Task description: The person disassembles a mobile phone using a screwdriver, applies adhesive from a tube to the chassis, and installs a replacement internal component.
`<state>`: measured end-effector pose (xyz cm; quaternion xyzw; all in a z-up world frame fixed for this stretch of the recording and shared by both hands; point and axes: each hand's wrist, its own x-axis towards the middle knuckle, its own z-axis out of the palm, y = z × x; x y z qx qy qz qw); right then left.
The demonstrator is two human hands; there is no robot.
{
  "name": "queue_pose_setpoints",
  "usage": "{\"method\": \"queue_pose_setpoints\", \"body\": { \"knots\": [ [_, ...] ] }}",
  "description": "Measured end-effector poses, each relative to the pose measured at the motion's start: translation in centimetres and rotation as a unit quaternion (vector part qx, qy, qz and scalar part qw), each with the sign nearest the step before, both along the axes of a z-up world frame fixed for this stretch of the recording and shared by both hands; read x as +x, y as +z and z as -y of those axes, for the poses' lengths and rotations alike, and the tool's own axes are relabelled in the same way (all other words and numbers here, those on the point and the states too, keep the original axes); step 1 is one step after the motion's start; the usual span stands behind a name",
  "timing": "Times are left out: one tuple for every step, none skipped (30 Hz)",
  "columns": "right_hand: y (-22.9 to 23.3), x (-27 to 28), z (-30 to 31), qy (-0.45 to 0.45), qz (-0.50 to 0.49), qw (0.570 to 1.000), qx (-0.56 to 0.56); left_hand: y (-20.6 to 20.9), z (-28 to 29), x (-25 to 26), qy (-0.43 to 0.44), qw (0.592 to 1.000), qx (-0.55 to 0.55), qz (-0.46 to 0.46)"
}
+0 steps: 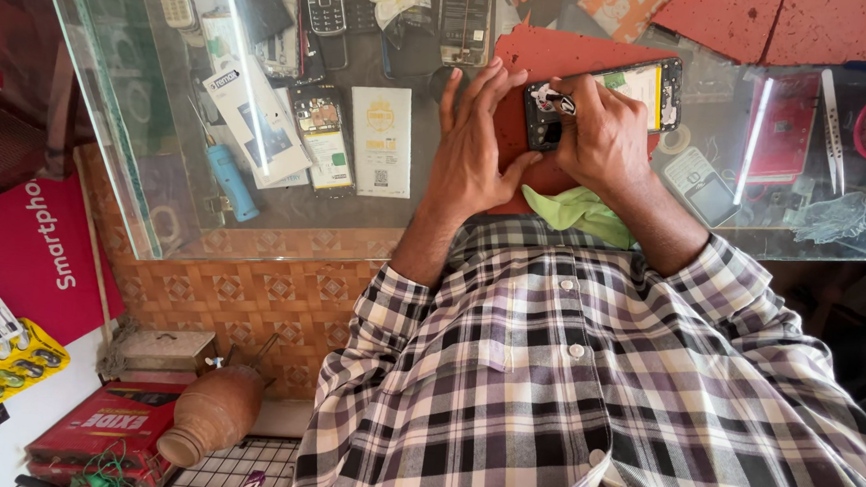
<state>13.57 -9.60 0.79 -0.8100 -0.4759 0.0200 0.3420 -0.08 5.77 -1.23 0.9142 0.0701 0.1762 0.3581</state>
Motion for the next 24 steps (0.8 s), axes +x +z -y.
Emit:
{"method": "queue_pose_setpoints", "body": {
  "knots": [
    [-0.1,0.0,0.1,0.004,0.001,1.000,0.000,-0.2,0.0,0.0,0.000,1.000,0.003,-0.005],
    [-0.1,0.0,0.2,0.008,0.002,1.000,-0.001,-0.3,0.0,0.0,0.001,1.000,0.003,-0.002],
    [-0.1,0.0,0.3,0.012,0.003,1.000,-0.001,-0.4,0.0,0.0,0.001,1.000,0.002,0.000],
    [-0.1,-0.1,0.4,0.011,0.001,1.000,-0.007,-0.5,0.1,0.0,0.001,1.000,0.002,0.003],
    [-0.1,-0.2,0.5,0.009,-0.001,1.000,-0.014,-0.5,0.1,0.0,0.002,1.000,0.004,0.004],
    [-0.1,-0.3,0.6,0.008,-0.004,1.000,-0.020,-0.5,0.0,0.0,0.002,1.000,0.005,0.004],
    [-0.1,-0.3,0.7,0.012,-0.002,1.000,-0.015,-0.5,0.0,0.0,0.002,1.000,0.007,0.005],
    [0.0,-0.4,0.7,0.016,-0.001,1.000,-0.011,-0.4,0.1,-0.1,0.002,1.000,0.005,0.001],
    [0.0,-0.4,0.8,0.020,0.001,1.000,-0.006,-0.4,0.1,0.0,0.002,1.000,0.003,-0.003],
    [0.0,-0.4,0.8,0.020,0.003,1.000,-0.007,-0.4,0.1,-0.1,0.001,1.000,0.000,-0.007],
    [0.1,-0.5,0.9,0.020,0.004,1.000,-0.007,-0.4,0.1,-0.1,0.002,1.000,0.001,-0.003],
    [0.2,-0.5,0.9,0.021,0.006,1.000,-0.008,-0.4,0.1,0.0,0.002,1.000,0.001,0.001],
    [0.2,-0.6,0.9,0.021,0.004,1.000,-0.007,-0.4,0.1,0.0,0.003,1.000,0.001,0.006],
    [0.3,-0.8,0.9,0.021,0.002,1.000,-0.005,-0.4,0.1,0.0,0.004,1.000,0.002,0.003],
    [0.3,-0.9,0.9,0.020,0.000,1.000,-0.004,-0.4,0.1,0.0,0.004,1.000,0.003,0.001],
    [0.4,-1.0,1.0,0.022,0.001,1.000,0.000,-0.5,0.1,0.0,0.005,1.000,0.004,-0.002],
    [0.4,-1.1,1.1,0.024,0.001,1.000,0.004,-0.5,0.1,0.0,0.005,1.000,0.003,-0.001],
    [0.4,-1.2,1.1,0.026,0.001,1.000,0.007,-0.5,0.1,0.1,0.005,1.000,0.002,0.001],
    [0.3,-1.3,1.2,0.025,0.003,1.000,0.004,-0.5,0.1,0.1,0.006,1.000,0.001,0.001],
    [0.3,-1.4,1.3,0.025,0.005,1.000,0.002,-0.5,0.1,0.0,0.006,1.000,0.000,0.000],
    [0.2,-1.5,1.4,0.025,0.008,1.000,-0.001,-0.5,0.1,0.1,0.006,1.000,-0.001,-0.002],
    [0.1,-1.6,1.5,0.025,0.007,1.000,0.005,-0.5,0.1,0.1,0.006,1.000,-0.001,-0.003],
    [0.1,-1.7,1.6,0.025,0.006,1.000,0.010,-0.5,0.1,0.1,0.006,1.000,-0.004,-0.006],
    [0.1,-1.8,1.8,0.025,0.005,1.000,0.015,-0.5,0.1,0.1,0.006,1.000,-0.007,-0.009]
  ]
}}
